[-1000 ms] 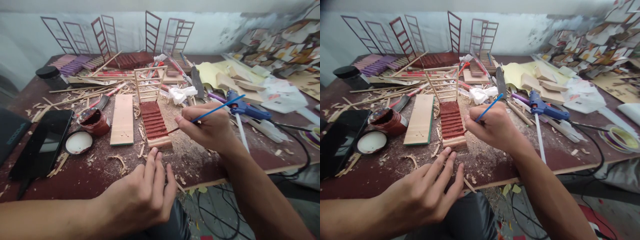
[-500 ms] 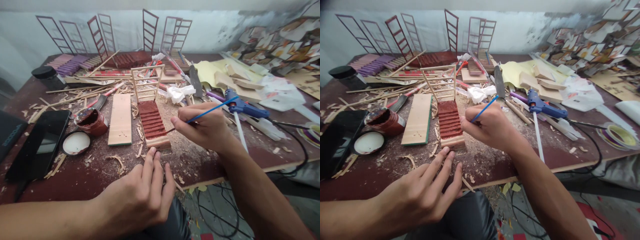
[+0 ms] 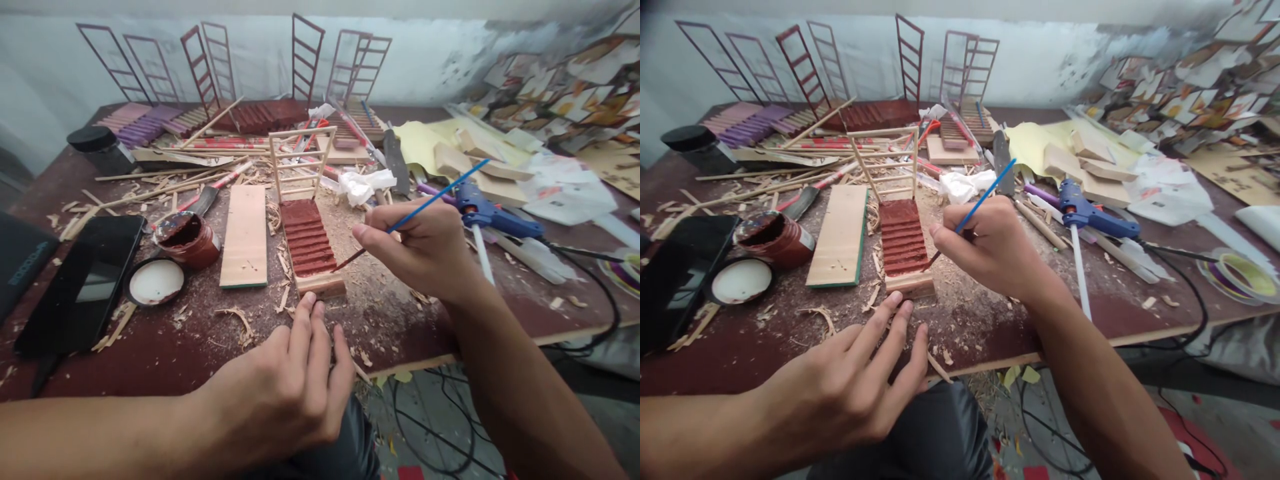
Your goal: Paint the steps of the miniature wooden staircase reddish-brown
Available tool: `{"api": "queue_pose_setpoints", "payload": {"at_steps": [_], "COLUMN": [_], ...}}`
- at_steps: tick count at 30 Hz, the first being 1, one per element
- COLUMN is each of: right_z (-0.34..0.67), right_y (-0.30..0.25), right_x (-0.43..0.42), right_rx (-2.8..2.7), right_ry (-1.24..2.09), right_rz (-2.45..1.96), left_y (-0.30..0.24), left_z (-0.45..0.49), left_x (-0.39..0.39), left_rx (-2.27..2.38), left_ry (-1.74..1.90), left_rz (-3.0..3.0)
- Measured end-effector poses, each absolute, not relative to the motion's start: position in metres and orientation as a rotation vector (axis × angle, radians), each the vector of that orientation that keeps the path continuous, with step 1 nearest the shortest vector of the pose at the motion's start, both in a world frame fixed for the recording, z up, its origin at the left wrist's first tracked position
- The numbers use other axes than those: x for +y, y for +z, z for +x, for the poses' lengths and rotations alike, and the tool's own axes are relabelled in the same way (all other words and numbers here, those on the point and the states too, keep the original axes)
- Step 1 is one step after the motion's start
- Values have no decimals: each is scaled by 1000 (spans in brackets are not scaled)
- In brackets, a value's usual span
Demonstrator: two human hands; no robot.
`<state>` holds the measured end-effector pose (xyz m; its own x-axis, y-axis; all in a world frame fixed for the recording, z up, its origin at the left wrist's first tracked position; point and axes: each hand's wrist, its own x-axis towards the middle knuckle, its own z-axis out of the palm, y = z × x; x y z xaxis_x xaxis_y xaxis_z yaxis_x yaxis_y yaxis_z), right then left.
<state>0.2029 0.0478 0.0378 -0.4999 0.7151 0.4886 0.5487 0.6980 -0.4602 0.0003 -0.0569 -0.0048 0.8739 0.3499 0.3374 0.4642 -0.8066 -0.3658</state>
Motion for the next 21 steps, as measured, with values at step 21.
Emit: {"api": "queue_pose_setpoints", "payload": {"at_steps": [21], "right_z": [206], "right_y": [39], "right_x": [48], "right_rx": [-2230], "right_ry": [282], "right_rz": [-951], "left_y": [-4], "left_z": [0], "left_x": [-58], "left_rx": [-596], "left_ry": [-330], "left_rz": [-2593]}}
